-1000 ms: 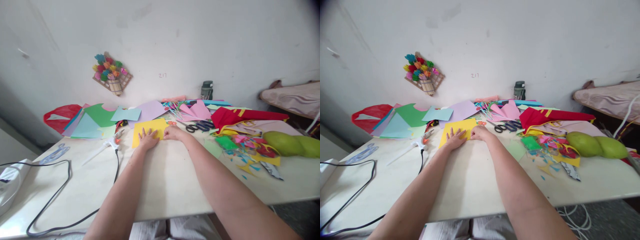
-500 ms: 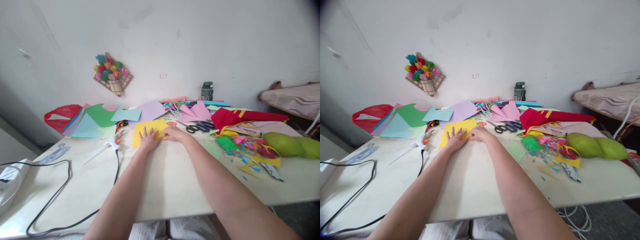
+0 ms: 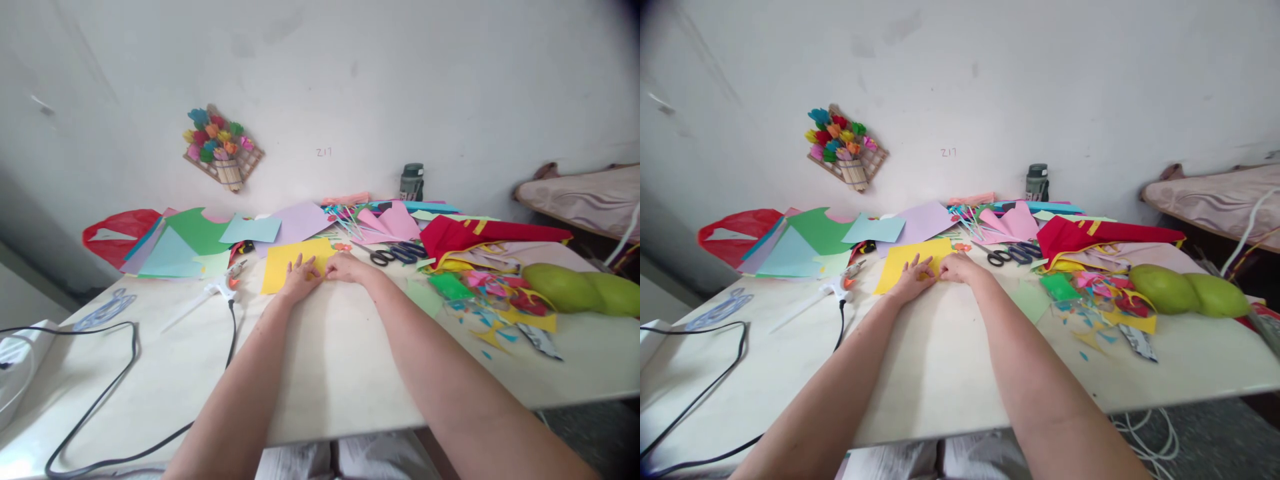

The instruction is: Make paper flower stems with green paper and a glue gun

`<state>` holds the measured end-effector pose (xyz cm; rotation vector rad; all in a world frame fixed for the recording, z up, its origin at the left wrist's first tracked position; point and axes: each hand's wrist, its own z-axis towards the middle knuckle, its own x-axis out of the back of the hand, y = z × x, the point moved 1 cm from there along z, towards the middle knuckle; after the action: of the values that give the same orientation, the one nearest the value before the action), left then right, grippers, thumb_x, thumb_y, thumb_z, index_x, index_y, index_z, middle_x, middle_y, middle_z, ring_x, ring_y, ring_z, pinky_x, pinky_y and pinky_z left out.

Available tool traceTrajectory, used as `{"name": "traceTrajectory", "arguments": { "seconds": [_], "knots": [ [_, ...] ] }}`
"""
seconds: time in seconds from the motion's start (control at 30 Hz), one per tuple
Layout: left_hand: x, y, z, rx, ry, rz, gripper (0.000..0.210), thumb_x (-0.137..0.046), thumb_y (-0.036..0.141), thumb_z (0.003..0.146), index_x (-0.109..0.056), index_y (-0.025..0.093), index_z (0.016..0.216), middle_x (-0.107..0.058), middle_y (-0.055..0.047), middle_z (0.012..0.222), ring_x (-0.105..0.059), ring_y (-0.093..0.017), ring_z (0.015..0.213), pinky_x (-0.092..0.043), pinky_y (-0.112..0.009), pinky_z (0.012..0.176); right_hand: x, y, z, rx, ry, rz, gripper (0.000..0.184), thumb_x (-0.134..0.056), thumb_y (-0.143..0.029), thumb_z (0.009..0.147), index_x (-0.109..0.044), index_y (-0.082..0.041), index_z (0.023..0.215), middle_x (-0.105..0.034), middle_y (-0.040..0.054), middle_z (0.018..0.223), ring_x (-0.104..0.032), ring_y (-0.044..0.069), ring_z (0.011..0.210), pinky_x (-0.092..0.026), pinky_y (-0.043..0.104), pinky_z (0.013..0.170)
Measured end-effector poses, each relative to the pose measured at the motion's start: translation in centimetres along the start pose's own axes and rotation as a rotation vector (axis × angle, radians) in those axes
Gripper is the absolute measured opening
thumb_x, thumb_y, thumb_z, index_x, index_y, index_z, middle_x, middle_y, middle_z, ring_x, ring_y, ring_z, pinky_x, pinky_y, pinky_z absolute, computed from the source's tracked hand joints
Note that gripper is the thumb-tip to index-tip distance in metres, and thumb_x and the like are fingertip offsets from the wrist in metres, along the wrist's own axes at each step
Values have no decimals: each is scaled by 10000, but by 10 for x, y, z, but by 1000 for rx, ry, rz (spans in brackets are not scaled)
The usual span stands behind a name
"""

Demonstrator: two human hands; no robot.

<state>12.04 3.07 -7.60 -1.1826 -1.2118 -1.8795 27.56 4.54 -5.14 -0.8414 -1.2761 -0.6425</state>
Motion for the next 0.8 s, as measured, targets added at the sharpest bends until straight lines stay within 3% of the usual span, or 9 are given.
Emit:
{"name": "traceTrajectory", "arguments": {
  "seconds": [0.4,0.8],
  "knots": [
    [-1,2,2,25,-20,27,189,-440,358,735,-556,211,763,-344,9,1345,-104,-229,1293,-45,-461,1032,2,9,-7,-48,20,126,182,-581,-235,631,-665,-184,784,-668,11,795,-581,128,741,-390,202,674],
    [-4,1,3,33,-6,54,280,-428,446,727,-566,206,760,-340,-20,1349,-99,-249,1291,-76,-448,1027,5,4,-7,-133,-43,17,205,-547,-282,701,-667,-178,830,-664,51,831,-573,162,826,-365,239,760]
  ]
}}
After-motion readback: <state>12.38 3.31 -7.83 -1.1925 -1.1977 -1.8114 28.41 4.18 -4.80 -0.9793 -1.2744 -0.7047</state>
